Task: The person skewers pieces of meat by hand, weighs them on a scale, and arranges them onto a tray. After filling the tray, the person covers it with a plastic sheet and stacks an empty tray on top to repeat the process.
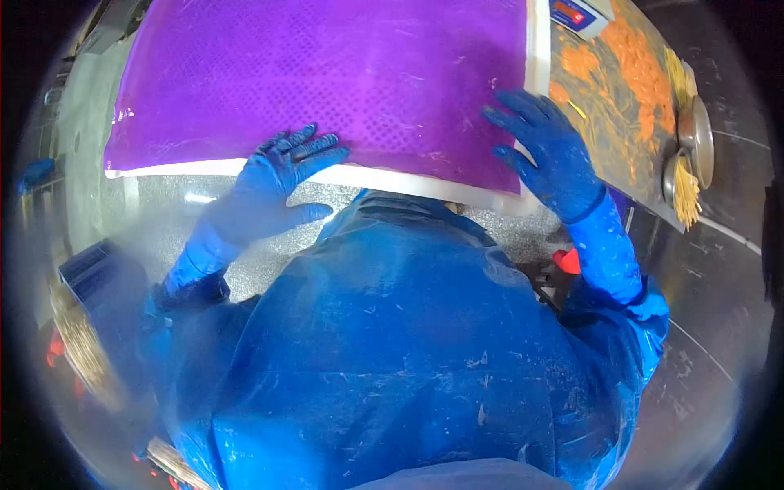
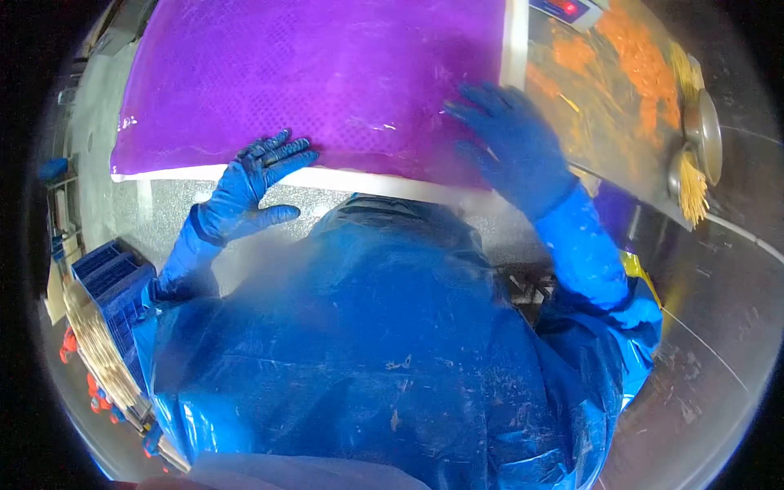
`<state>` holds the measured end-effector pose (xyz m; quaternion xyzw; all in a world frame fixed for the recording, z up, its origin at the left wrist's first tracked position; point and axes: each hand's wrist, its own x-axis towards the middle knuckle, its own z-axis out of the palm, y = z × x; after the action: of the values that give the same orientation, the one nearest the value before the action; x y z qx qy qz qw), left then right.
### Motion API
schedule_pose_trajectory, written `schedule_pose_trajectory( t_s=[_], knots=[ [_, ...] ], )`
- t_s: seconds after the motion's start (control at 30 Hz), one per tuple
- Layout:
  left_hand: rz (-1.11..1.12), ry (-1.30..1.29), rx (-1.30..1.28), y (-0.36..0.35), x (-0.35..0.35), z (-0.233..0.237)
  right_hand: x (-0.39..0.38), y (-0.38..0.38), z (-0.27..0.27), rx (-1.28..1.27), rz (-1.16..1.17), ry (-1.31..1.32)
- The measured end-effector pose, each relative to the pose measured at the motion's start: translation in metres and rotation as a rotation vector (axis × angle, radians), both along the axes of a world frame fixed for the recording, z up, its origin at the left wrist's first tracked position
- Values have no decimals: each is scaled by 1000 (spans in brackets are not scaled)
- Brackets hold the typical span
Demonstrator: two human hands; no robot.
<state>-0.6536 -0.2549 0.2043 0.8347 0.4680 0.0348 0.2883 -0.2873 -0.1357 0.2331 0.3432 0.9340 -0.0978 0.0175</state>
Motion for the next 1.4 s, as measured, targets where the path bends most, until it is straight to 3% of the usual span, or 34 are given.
schedule_pose_trajectory(
  t_s=[0.07,0.13,0.2,0.27,0.3,0.37,0.43,0.5,0.53,0.57,0.6,0.63,0.7,0.73,0.8,0.83,0.9,0.93,0.97,1.03,1.1,1.17,1.27,1.3,1.33,1.37,1.4],
  knots=[
    [75,-164,-49,-3,7,-4,-30,-1,-3,45,119,254],
    [151,-238,-96,-1,5,-17,-30,-7,-42,135,188,206],
    [120,-338,-105,8,-7,-22,-38,-8,-34,235,255,156],
    [230,-406,-136,15,-40,-11,-41,-7,16,-158,-89,-387],
    [418,-521,-99,16,-50,6,-31,-4,-3,-133,-125,-155],
    [618,47,383,22,-120,-6,-61,5,0,-104,-99,118],
    [1061,761,377,29,-158,-25,-116,4,-20,28,-19,182],
    [462,1116,364,23,-304,-119,-149,9,-49,247,186,282],
    [515,1068,277,27,-320,-131,-140,18,-57,253,154,277],
    [550,1016,191,33,-324,-136,-127,31,-66,209,-75,131],
    [457,1059,360,31,-349,-149,-111,42,-70,160,-302,-19],
    [375,1090,523,29,-360,-161,-98,52,-71,161,-338,-38],
    [603,1161,100,46,-320,-132,-76,57,-69,238,-494,-151],
    [583,1157,109,54,-332,-139,-63,53,-51,235,-515,-156],
    [914,294,182,56,-362,-139,-39,39,-20,-173,-189,175],
    [1000,109,210,52,-331,-112,-23,36,-21,-174,-176,182],
    [1073,-192,279,50,-248,-66,30,29,-33,-108,-391,894],
    [1079,-308,310,49,-193,-39,63,35,-51,100,-567,753],
    [996,-265,414,47,-164,-27,103,45,-75,-47,-739,826],
    [885,-275,497,39,-24,28,188,62,-132,-300,-944,915],
    [943,-402,467,37,80,24,253,70,-168,-318,-932,958],
    [1091,-585,383,33,172,27,299,74,-160,-448,-961,954],
    [1312,-817,233,42,264,39,401,94,-173,-286,-941,1033],
    [1139,-734,210,49,285,12,442,104,-173,-188,-985,1123],
    [970,-660,187,60,309,-18,488,117,-173,110,-1061,909],
    [737,-682,237,89,378,-18,531,125,-148,176,-1118,859],
    [836,-582,110,108,411,-50,565,134,-132,271,-1175,674]
  ],
)
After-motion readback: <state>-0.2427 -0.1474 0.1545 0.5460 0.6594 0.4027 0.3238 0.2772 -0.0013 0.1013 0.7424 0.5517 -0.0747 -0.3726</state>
